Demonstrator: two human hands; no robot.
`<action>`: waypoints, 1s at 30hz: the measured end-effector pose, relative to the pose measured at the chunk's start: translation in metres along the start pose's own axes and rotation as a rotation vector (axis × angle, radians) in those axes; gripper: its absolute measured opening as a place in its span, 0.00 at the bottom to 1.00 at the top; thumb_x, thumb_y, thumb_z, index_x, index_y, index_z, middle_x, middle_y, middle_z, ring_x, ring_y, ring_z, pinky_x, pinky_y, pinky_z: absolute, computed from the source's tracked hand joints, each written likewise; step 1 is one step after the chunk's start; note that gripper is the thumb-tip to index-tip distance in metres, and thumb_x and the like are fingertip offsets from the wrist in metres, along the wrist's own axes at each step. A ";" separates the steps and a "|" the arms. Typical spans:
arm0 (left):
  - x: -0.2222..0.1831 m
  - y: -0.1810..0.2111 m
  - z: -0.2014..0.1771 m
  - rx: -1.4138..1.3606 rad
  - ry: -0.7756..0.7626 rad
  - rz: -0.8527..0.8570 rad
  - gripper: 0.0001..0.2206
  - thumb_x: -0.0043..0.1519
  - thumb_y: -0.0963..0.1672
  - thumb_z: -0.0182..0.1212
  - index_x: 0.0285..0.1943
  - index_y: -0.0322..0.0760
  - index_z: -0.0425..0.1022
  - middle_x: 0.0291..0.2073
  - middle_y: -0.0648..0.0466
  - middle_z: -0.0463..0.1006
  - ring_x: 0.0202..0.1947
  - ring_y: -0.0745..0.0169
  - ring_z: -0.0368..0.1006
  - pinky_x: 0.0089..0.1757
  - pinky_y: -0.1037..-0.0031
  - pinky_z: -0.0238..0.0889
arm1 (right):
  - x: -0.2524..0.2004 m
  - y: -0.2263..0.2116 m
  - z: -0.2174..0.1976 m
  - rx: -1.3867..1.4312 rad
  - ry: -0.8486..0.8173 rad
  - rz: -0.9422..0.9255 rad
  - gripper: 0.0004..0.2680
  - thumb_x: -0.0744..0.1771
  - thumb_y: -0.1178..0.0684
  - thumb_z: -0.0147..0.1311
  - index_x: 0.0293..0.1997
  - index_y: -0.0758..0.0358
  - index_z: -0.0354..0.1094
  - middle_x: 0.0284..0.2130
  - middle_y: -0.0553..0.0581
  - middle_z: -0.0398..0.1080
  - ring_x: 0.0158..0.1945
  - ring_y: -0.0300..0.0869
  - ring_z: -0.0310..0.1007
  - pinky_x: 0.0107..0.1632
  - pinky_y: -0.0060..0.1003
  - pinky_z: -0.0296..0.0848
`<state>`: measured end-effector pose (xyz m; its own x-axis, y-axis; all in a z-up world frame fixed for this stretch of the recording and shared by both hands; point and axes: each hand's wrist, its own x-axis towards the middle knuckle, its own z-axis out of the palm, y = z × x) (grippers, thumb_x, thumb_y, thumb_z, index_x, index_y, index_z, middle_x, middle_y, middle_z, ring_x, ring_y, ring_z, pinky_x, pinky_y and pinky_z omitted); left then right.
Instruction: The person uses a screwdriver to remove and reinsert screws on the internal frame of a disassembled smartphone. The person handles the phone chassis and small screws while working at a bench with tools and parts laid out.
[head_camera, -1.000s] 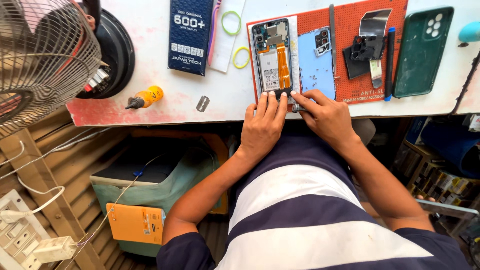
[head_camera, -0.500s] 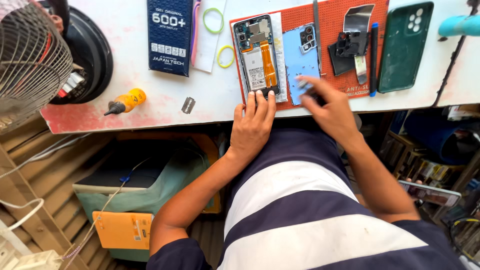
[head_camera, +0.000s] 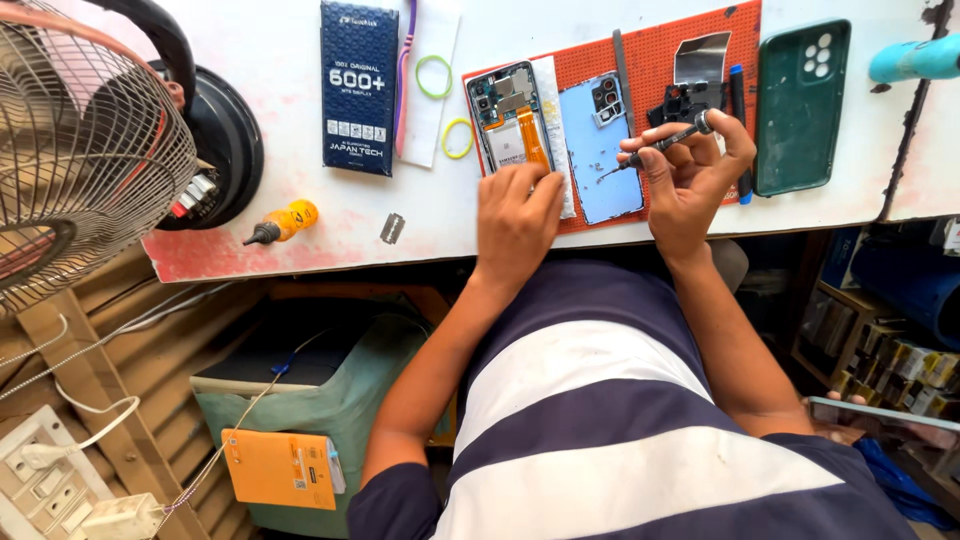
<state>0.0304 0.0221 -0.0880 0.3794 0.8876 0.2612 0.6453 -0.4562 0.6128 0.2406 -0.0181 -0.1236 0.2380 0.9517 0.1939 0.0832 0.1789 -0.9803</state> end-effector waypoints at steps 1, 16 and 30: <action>0.007 0.002 0.008 0.014 0.001 0.019 0.06 0.62 0.42 0.67 0.46 0.37 0.79 0.42 0.55 0.72 0.48 0.57 0.69 0.49 0.64 0.59 | 0.000 -0.001 0.000 0.014 0.010 -0.002 0.19 0.77 0.66 0.50 0.70 0.52 0.39 0.51 0.64 0.67 0.52 0.48 0.79 0.57 0.43 0.85; 0.030 0.015 0.032 0.213 -0.062 0.095 0.04 0.57 0.39 0.63 0.32 0.35 0.72 0.35 0.50 0.68 0.40 0.53 0.66 0.44 0.63 0.59 | -0.018 -0.012 -0.018 -0.002 0.104 0.010 0.19 0.76 0.65 0.49 0.70 0.53 0.39 0.50 0.66 0.68 0.50 0.48 0.79 0.57 0.43 0.84; 0.005 0.020 0.005 -1.133 -0.229 -0.566 0.08 0.65 0.38 0.65 0.44 0.32 0.67 0.38 0.50 0.81 0.41 0.69 0.79 0.45 0.75 0.74 | -0.013 -0.035 -0.010 0.111 0.107 -0.006 0.22 0.75 0.66 0.50 0.72 0.51 0.40 0.49 0.65 0.67 0.50 0.48 0.78 0.53 0.47 0.85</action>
<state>0.0482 0.0169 -0.0782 0.4163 0.8561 -0.3064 -0.1247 0.3875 0.9134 0.2445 -0.0396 -0.0912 0.3399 0.9196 0.1968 -0.0212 0.2167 -0.9760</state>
